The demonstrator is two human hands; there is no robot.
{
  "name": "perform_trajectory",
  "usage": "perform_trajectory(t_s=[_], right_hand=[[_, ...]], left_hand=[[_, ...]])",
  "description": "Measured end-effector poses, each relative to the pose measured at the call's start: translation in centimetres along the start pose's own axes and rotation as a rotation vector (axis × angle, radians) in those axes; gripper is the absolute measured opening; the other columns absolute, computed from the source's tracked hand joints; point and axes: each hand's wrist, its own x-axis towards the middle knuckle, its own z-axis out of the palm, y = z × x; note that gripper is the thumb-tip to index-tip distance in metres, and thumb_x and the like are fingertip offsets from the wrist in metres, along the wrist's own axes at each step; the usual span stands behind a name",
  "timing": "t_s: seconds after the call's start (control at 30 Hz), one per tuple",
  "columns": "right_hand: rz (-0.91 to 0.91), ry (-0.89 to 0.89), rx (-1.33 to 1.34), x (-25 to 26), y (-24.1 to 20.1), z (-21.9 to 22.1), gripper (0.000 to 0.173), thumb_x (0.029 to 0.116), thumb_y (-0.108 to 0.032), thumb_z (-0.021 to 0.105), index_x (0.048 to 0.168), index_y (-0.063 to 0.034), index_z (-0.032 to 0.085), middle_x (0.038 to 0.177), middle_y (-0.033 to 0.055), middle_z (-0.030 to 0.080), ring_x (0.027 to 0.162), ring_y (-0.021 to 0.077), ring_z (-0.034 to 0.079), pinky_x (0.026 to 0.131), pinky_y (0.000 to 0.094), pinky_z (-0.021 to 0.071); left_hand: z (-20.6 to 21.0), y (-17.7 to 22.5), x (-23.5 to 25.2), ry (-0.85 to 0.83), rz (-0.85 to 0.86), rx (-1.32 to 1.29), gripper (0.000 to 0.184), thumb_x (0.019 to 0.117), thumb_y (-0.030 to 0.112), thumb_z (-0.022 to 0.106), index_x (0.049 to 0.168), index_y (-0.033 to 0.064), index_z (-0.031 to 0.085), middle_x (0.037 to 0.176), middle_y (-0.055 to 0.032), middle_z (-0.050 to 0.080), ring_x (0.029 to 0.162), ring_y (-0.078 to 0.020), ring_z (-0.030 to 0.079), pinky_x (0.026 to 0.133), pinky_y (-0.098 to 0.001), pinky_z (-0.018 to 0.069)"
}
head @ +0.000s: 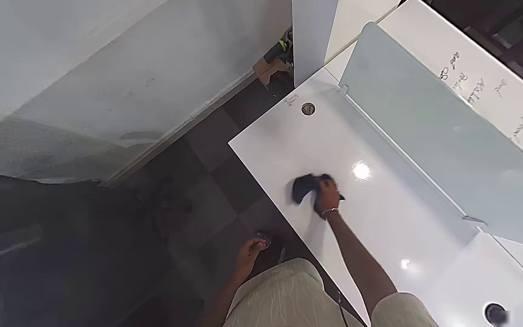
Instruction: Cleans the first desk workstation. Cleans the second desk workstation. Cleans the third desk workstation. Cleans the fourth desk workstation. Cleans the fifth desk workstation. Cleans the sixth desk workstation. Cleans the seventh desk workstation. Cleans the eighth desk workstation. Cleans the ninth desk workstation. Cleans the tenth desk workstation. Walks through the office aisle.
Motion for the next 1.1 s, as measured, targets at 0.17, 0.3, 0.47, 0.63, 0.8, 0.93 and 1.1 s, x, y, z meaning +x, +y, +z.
perform_trajectory(t_s=[0.17, 0.3, 0.47, 0.63, 0.8, 0.93, 1.1], right_hand=[[0.372, 0.126, -0.02, -2.0, 2.2, 0.4, 0.051, 0.1003, -0.034, 0.061, 0.144, -0.0076, 0.056, 0.152, 0.029, 0.045, 0.138, 0.0487, 0.046, 0.107, 0.0618, 0.045], [0.22, 0.025, -0.075, -15.9, 1.9, 6.8, 0.042, 0.0956, -0.015, 0.061, 0.137, -0.0183, 0.065, 0.139, 0.0236, 0.057, 0.129, 0.0454, 0.054, 0.1, 0.061, 0.0496], [0.649, 0.164, 0.04, -25.3, 7.2, 6.2, 0.047, 0.0942, -0.01, 0.064, 0.141, -0.005, 0.058, 0.146, 0.0302, 0.05, 0.133, 0.0489, 0.05, 0.108, 0.0613, 0.0446], [1.144, 0.371, 0.246, -26.3, 8.1, 6.4, 0.06, 0.097, -0.023, 0.066, 0.151, -0.0073, 0.045, 0.154, 0.0304, 0.04, 0.139, 0.0471, 0.045, 0.11, 0.0572, 0.0442], [0.746, 0.204, 0.091, -24.2, 0.5, 9.1, 0.052, 0.095, -0.02, 0.065, 0.144, -0.0075, 0.056, 0.146, 0.0298, 0.048, 0.131, 0.0506, 0.05, 0.104, 0.0617, 0.0469], [0.659, 0.107, 0.05, -21.5, 0.5, 8.5, 0.055, 0.0906, -0.017, 0.069, 0.144, -0.0125, 0.056, 0.149, 0.0256, 0.048, 0.132, 0.0477, 0.051, 0.102, 0.0609, 0.0489], [0.91, 0.321, 0.215, -14.5, 3.3, 3.3, 0.059, 0.0952, -0.017, 0.061, 0.15, -0.0012, 0.046, 0.15, 0.032, 0.045, 0.14, 0.0475, 0.044, 0.114, 0.0596, 0.0394]], left_hand=[[-3.4, -4.8, -1.7, 0.004, 0.038, -0.022, 0.027, 0.1036, 0.02, 0.056, 0.12, 0.0003, 0.065, 0.111, -0.0088, 0.072, 0.1, -0.0147, 0.071, 0.092, -0.0328, 0.0585], [-6.2, -7.1, -2.9, 0.0, 0.074, -0.04, 0.028, 0.1043, 0.019, 0.054, 0.12, -0.0013, 0.064, 0.11, -0.0106, 0.073, 0.099, -0.0158, 0.071, 0.089, -0.0331, 0.0596], [-9.4, -6.8, -3.5, -0.007, 0.143, -0.039, 0.025, 0.1041, 0.014, 0.053, 0.119, -0.0038, 0.063, 0.106, -0.0109, 0.072, 0.094, -0.0137, 0.071, 0.086, -0.0303, 0.0595], [-12.6, -7.8, -3.4, -0.015, 0.202, -0.009, 0.025, 0.1032, 0.012, 0.052, 0.118, -0.0049, 0.062, 0.105, -0.0101, 0.072, 0.093, -0.0123, 0.071, 0.084, -0.0287, 0.0595], [-13.6, -8.4, -2.7, -0.038, 0.174, -0.006, 0.024, 0.105, 0.011, 0.05, 0.119, -0.0047, 0.061, 0.107, -0.0109, 0.071, 0.094, -0.0128, 0.071, 0.084, -0.0288, 0.0596], [-12.9, -8.1, -1.8, -0.078, 0.154, 0.016, 0.024, 0.1039, 0.01, 0.053, 0.119, -0.0059, 0.062, 0.108, -0.0124, 0.072, 0.094, -0.0145, 0.071, 0.084, -0.0308, 0.0602], [-13.5, -7.7, -0.9, -0.109, 0.086, 0.043, 0.026, 0.1032, 0.015, 0.054, 0.119, -0.0036, 0.063, 0.109, -0.0117, 0.072, 0.096, -0.0156, 0.071, 0.087, -0.0327, 0.0596]])
